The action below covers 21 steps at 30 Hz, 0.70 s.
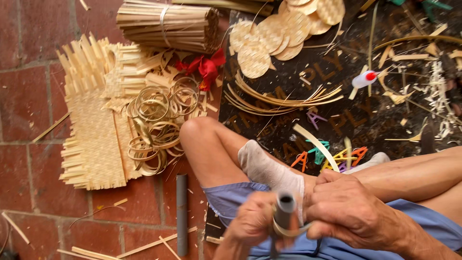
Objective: The person sits on the floor and bends thin bamboo strips into circular rings using a gray tube as a form, joins the strip ends, applies glue from a squeeze bottle to secure the joint, and clips the finished rings with clothespins, adding them to a pile of completed rings.
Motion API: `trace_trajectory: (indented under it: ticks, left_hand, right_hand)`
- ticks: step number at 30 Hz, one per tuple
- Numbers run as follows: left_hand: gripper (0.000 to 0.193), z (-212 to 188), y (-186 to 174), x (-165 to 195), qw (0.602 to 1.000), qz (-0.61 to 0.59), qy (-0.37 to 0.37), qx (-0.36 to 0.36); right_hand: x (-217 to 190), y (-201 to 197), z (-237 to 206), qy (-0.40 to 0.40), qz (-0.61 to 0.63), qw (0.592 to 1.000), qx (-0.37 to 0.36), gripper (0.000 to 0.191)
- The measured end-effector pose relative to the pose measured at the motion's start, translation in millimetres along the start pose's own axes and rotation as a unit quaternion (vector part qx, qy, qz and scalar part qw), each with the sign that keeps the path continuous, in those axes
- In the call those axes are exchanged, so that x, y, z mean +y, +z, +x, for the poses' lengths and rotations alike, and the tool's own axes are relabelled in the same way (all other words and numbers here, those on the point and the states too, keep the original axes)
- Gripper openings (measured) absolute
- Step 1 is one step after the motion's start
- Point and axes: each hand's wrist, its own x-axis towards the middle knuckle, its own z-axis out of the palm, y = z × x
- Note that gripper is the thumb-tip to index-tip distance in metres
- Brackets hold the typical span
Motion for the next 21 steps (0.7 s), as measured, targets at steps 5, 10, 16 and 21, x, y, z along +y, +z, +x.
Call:
trace_trajectory:
  ticks: [5,10,16,21]
  left_hand:
    - [0.073,13,10,19,0.902,0.319,0.154,0.247]
    - [0.043,17,38,6,0.932,0.184,0.172,0.261]
    - [0.018,27,33,-4,0.893,0.05,0.376,0.243]
    - [0.018,34,30,-4,0.848,0.123,0.466,0.219]
  right_hand:
    - [-11,-10,-17,0.271,0.206,0.901,0.268,0.019]
    - [-20,3,9,0.181,-0.189,0.959,0.112,0.015]
    - [-29,24,6,0.047,-0.293,0.901,0.316,0.024]
    - [-19,53,-26,0.114,-0.282,0.836,0.456,0.022]
